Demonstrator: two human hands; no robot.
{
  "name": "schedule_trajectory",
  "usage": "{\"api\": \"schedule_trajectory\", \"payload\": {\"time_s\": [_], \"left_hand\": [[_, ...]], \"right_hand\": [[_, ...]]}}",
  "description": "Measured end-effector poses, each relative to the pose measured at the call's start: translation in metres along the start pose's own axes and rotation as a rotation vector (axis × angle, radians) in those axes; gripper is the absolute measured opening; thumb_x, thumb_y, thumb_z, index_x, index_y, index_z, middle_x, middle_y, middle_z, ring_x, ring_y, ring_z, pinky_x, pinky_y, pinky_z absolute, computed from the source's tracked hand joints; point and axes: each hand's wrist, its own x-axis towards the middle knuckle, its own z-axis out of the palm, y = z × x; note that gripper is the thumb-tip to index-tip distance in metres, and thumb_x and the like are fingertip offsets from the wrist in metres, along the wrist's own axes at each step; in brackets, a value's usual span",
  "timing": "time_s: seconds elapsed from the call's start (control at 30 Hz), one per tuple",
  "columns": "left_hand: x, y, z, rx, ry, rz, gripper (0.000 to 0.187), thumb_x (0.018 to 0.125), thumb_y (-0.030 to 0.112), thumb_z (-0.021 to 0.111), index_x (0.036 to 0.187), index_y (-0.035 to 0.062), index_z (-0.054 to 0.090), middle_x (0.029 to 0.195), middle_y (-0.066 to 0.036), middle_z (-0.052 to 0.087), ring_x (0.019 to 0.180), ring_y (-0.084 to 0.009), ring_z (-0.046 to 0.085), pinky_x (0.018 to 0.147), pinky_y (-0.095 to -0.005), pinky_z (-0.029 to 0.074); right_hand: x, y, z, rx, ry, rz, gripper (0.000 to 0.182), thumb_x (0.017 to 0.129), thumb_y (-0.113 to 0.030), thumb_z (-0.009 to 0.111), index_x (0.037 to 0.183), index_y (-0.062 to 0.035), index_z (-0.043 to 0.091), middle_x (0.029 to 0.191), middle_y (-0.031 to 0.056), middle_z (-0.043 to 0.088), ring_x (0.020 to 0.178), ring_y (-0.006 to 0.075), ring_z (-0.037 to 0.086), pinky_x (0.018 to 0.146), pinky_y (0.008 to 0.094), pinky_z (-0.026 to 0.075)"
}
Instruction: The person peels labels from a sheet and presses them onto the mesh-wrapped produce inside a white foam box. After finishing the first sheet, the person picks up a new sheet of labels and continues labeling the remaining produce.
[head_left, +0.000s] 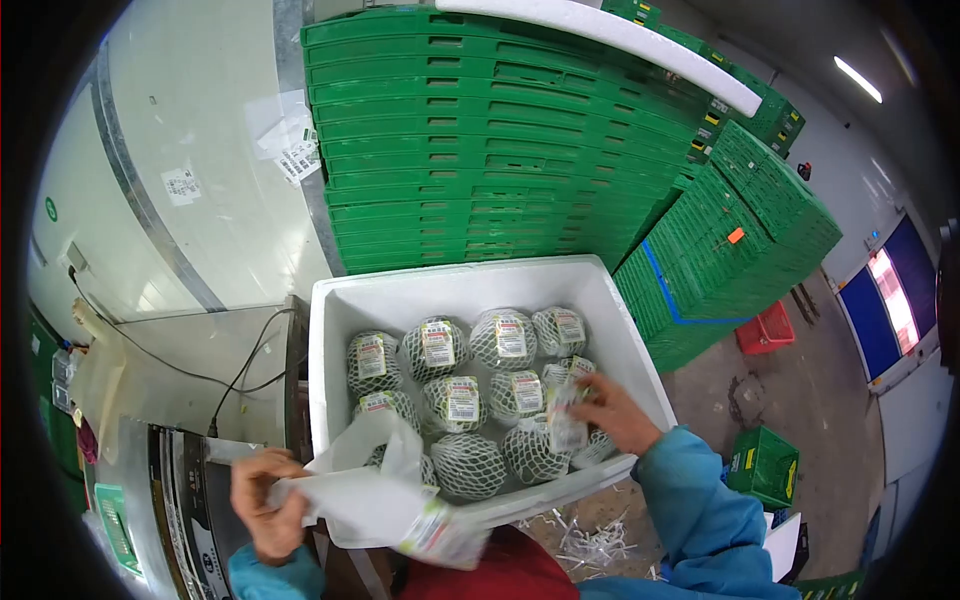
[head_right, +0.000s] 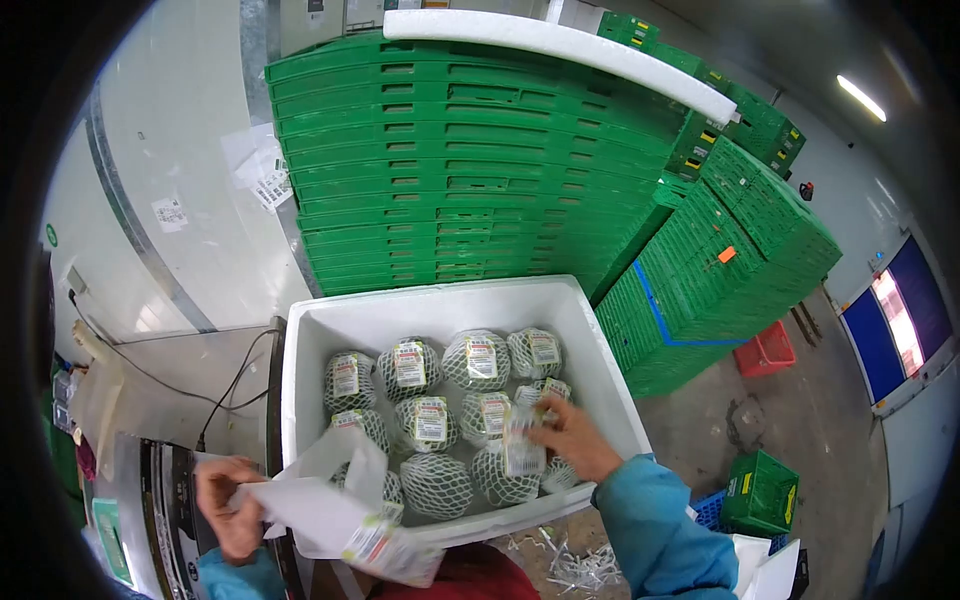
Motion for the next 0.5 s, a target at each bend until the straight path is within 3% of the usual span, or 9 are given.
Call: {"api": "schedule_trajectory", "payload": {"time_s": [0.03,0.07,0.13,0.2,0.27,0.33,0.4,0.43,0.5], "left_hand": [[-0.005,0.004,-0.016,0.079,-0.017,-0.182,0.017,0.074,0.015,0.066,0.081,0.005,0.055,0.068,-0.006,0.059,0.069,-0.0186,0.056,0.087,-0.0413,0.039],[-0.001,0.003,-0.028,0.293,-0.119,0.045,0.017,0.073,0.018,0.065,0.082,0.0065,0.057,0.07,-0.005,0.061,0.071,-0.0187,0.058,0.088,-0.0428,0.038],[0.005,0.012,-0.029,0.451,-0.354,0.217,0.015,0.071,0.019,0.065,0.079,0.0091,0.056,0.073,-0.004,0.062,0.073,-0.0203,0.06,0.086,-0.0435,0.039],[0.001,0.012,-0.018,0.466,-0.466,0.317,0.02,0.078,0.028,0.062,0.076,0.0101,0.054,0.074,-0.006,0.062,0.071,-0.0228,0.059,0.081,-0.0463,0.041],[-0.01,0.008,-0.004,0.405,-0.521,0.354,0.018,0.08,0.027,0.059,0.075,0.0099,0.054,0.073,-0.004,0.063,0.068,-0.0224,0.059,0.077,-0.0439,0.043],[-0.026,0.005,0.007,0.296,-0.47,0.274,0.015,0.077,0.023,0.061,0.075,0.0097,0.055,0.073,-0.003,0.062,0.066,-0.0215,0.059,0.077,-0.0423,0.044],[-0.027,0.008,0.006,0.348,-0.499,0.28,0.014,0.075,0.021,0.062,0.074,0.0096,0.055,0.072,-0.003,0.062,0.064,-0.0215,0.058,0.077,-0.0424,0.044],[-0.027,0.008,0.006,0.388,-0.532,0.29,0.013,0.073,0.02,0.064,0.074,0.0094,0.056,0.07,-0.003,0.061,0.062,-0.0214,0.058,0.078,-0.0425,0.044],[-0.029,0.006,0.008,0.376,-0.498,0.273,0.011,0.072,0.018,0.063,0.073,0.0097,0.056,0.071,-0.003,0.06,0.063,-0.0217,0.058,0.078,-0.0418,0.045]], "right_hand": [[0.009,0.024,-0.008,-0.173,-0.153,0.122,0.035,0.083,-0.006,0.061,0.113,0.0011,0.045,0.082,0.0121,0.061,0.07,0.0129,0.06,0.057,0.0265,0.048],[0.014,0.041,-0.012,-0.345,-0.309,0.248,0.041,0.083,-0.009,0.062,0.116,0.001,0.041,0.081,0.0129,0.061,0.069,0.0126,0.06,0.054,0.0263,0.048],[0.019,0.056,-0.008,-0.422,-0.365,0.302,0.044,0.083,-0.012,0.062,0.118,0.0006,0.04,0.082,0.0156,0.061,0.07,0.0166,0.061,0.058,0.0297,0.048],[0.02,0.068,0.001,-0.493,-0.429,0.351,0.046,0.082,-0.014,0.063,0.119,0.0002,0.04,0.084,0.0183,0.062,0.072,0.0206,0.062,0.061,0.0331,0.048],[0.019,0.081,0.01,-0.887,-0.412,0.087,0.055,0.079,-0.018,0.066,0.121,0.0024,0.036,0.085,0.023,0.061,0.076,0.0326,0.063,0.064,0.0405,0.048],[0.017,0.086,0.016,-1.071,-0.408,-0.092,0.064,0.078,-0.017,0.067,0.126,0.0022,0.029,0.083,0.0222,0.061,0.071,0.0346,0.062,0.06,0.044,0.048],[-0.001,0.054,0.033,-1.267,-0.142,-0.314,0.067,0.077,-0.018,0.068,0.128,0.0012,0.03,0.09,0.0209,0.061,0.079,0.0377,0.06,0.068,0.0462,0.048],[-0.009,0.032,0.048,-1.146,-0.167,-0.381,0.067,0.076,-0.018,0.069,0.129,0.0008,0.033,0.097,0.0168,0.061,0.086,0.0346,0.06,0.076,0.0427,0.048],[-0.028,0.005,0.084,-0.583,-0.533,-0.484,0.063,0.078,-0.02,0.069,0.128,0.0002,0.037,0.1,0.0139,0.059,0.087,0.028,0.059,0.081,0.0378,0.046]]}}
